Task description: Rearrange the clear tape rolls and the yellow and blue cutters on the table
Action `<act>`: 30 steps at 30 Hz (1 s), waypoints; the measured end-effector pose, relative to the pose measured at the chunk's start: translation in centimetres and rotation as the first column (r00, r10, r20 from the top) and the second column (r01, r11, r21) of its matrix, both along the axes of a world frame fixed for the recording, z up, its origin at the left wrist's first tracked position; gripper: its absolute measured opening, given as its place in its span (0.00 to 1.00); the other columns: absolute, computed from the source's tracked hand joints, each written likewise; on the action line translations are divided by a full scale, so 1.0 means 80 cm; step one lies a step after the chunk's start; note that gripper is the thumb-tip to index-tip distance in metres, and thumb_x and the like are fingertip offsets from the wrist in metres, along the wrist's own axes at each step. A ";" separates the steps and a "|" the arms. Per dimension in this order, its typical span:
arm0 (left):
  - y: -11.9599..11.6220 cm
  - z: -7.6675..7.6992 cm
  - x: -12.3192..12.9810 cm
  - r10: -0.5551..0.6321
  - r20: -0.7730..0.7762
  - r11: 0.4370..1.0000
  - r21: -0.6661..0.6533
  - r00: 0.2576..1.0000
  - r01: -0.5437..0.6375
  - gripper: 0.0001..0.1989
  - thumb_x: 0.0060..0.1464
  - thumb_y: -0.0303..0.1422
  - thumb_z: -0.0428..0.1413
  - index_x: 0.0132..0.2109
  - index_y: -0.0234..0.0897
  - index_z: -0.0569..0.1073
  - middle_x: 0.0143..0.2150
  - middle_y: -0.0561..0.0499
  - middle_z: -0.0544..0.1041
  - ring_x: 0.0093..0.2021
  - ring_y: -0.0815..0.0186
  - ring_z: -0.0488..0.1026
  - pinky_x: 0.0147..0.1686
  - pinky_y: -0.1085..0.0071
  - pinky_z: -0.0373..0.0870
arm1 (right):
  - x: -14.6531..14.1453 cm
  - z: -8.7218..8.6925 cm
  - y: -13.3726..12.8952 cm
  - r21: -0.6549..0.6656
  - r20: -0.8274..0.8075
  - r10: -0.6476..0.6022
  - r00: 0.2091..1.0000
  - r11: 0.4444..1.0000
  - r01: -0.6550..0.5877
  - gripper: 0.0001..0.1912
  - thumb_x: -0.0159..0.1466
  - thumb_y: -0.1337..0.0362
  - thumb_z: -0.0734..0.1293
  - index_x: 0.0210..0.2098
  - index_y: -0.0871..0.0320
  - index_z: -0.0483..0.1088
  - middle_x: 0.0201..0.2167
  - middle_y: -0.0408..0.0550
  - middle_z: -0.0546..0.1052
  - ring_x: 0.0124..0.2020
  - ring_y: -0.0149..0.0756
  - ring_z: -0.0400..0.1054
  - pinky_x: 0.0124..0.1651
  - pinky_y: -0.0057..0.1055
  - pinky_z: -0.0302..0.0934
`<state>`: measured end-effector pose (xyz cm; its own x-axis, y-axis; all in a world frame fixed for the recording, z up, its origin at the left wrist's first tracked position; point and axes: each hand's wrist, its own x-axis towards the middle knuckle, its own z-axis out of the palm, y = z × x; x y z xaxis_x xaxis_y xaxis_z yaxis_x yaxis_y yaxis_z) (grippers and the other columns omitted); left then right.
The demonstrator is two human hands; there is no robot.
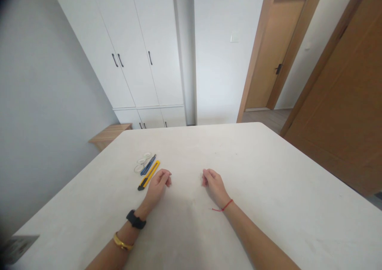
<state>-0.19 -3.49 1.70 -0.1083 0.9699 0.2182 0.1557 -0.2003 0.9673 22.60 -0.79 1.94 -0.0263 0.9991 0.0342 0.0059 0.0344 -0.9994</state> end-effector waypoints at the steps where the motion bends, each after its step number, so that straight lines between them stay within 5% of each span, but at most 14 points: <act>1: 0.002 0.001 -0.004 0.018 -0.021 1.000 0.006 1.000 -0.018 0.13 0.58 0.42 0.50 0.34 0.37 0.69 0.23 0.56 0.69 0.24 0.70 0.66 0.27 0.73 0.63 | 0.000 0.000 0.000 -0.001 0.003 -0.001 1.000 1.000 0.001 0.26 0.54 0.40 0.65 0.16 0.55 0.64 0.14 0.43 0.67 0.20 0.33 0.60 0.29 0.32 0.53; 11: 0.013 -0.003 -0.027 0.131 0.066 0.991 0.003 0.989 -0.131 0.14 0.54 0.44 0.54 0.36 0.37 0.69 0.22 0.57 0.70 0.22 0.70 0.66 0.26 0.73 0.63 | 0.000 0.001 0.001 0.000 -0.015 -0.008 1.000 1.000 0.008 0.26 0.54 0.40 0.65 0.17 0.55 0.64 0.14 0.43 0.67 0.19 0.33 0.60 0.28 0.32 0.54; 30: 0.021 -0.008 -0.045 0.196 0.001 0.981 0.012 0.981 -0.196 0.16 0.53 0.46 0.55 0.36 0.36 0.71 0.24 0.54 0.70 0.25 0.67 0.68 0.27 0.71 0.65 | 0.002 -0.004 0.004 -0.020 -0.012 0.014 1.000 1.000 -0.014 0.26 0.53 0.40 0.66 0.17 0.56 0.65 0.14 0.43 0.67 0.20 0.33 0.61 0.28 0.32 0.54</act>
<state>-3.78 -1.82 1.03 -0.2957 0.9273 0.2297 0.1932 -0.1774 0.9650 22.73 -0.48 1.66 -0.0397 0.9991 0.0144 -0.0059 0.0142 -0.9999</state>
